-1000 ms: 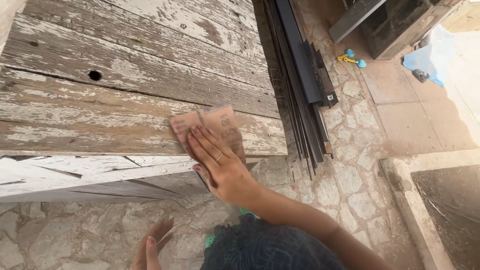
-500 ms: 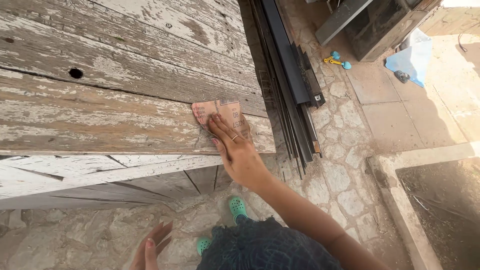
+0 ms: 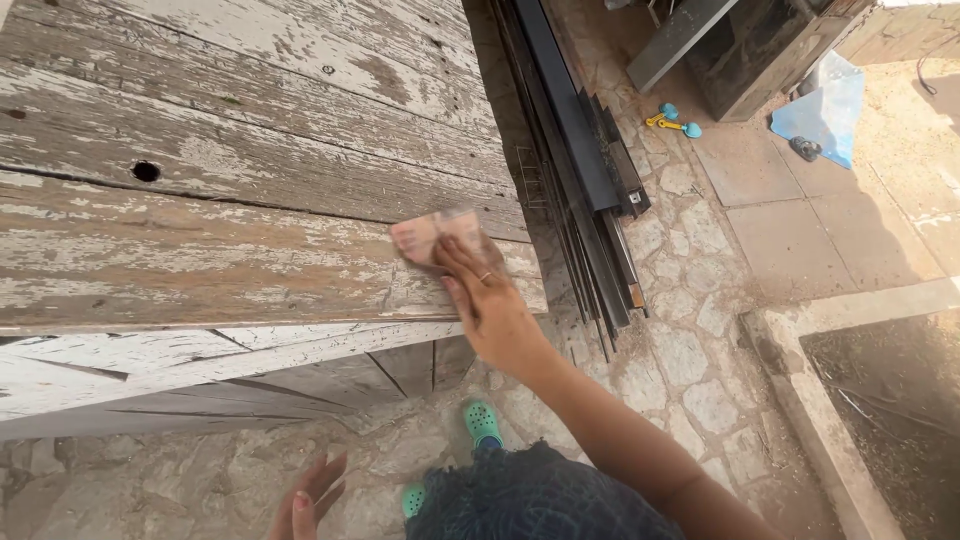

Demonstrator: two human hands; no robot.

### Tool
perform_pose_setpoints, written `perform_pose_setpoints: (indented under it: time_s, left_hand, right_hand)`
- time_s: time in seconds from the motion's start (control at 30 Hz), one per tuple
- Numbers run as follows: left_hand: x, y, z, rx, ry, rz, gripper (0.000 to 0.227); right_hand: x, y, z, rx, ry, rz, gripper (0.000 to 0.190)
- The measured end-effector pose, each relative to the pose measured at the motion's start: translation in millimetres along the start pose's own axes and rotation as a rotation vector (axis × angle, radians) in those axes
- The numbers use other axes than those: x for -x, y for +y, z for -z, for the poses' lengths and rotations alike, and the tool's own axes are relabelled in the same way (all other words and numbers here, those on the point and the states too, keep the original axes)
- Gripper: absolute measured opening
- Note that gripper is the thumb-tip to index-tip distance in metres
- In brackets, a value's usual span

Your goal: Sanding the surface of a wooden structure to remove old paint or finish using sandpaper.

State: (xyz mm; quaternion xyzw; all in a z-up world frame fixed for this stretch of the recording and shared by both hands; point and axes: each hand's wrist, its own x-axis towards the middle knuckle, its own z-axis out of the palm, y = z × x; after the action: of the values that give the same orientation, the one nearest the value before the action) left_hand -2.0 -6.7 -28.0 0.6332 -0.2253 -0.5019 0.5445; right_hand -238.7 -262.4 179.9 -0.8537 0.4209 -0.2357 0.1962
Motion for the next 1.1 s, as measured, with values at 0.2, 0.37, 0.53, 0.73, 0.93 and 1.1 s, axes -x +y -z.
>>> perform_pose_setpoints:
  time_s: [0.2,0.37,0.53,0.73,0.93,1.1]
  left_hand:
    - [-29.0,-90.7,69.0,0.252,-0.067,0.074,0.085]
    - [26.6,32.7,-14.7,0.001,0.134,-0.055,0.071]
    - [17.3,23.5,-3.4,-0.033,0.052,-0.190,0.066]
    - [16.2,-7.8,30.0,0.092,0.040,0.015,0.086]
    - [54.5,104.9,-62.5,-0.112,0.207,-0.316,0.052]
    - [63.5,110.3,-68.0,-0.160,0.233,-0.120,0.054]
  right_hand:
    - [29.1,89.4,-14.1,-0.156,0.089,-0.554,0.041]
    - [-9.0,-54.9,-19.2,-0.113,0.143,0.212,0.042]
    - [36.8,-11.7,-15.7,0.055,-0.006,0.255,0.046]
    - [76.8,33.5,-32.0,-0.048,0.186,-0.210,0.047]
    - [23.3,-38.0,-40.1,-0.007,0.218,0.376,0.047]
    - [86.0,51.2,-37.6,0.010,0.137,-0.200,0.047]
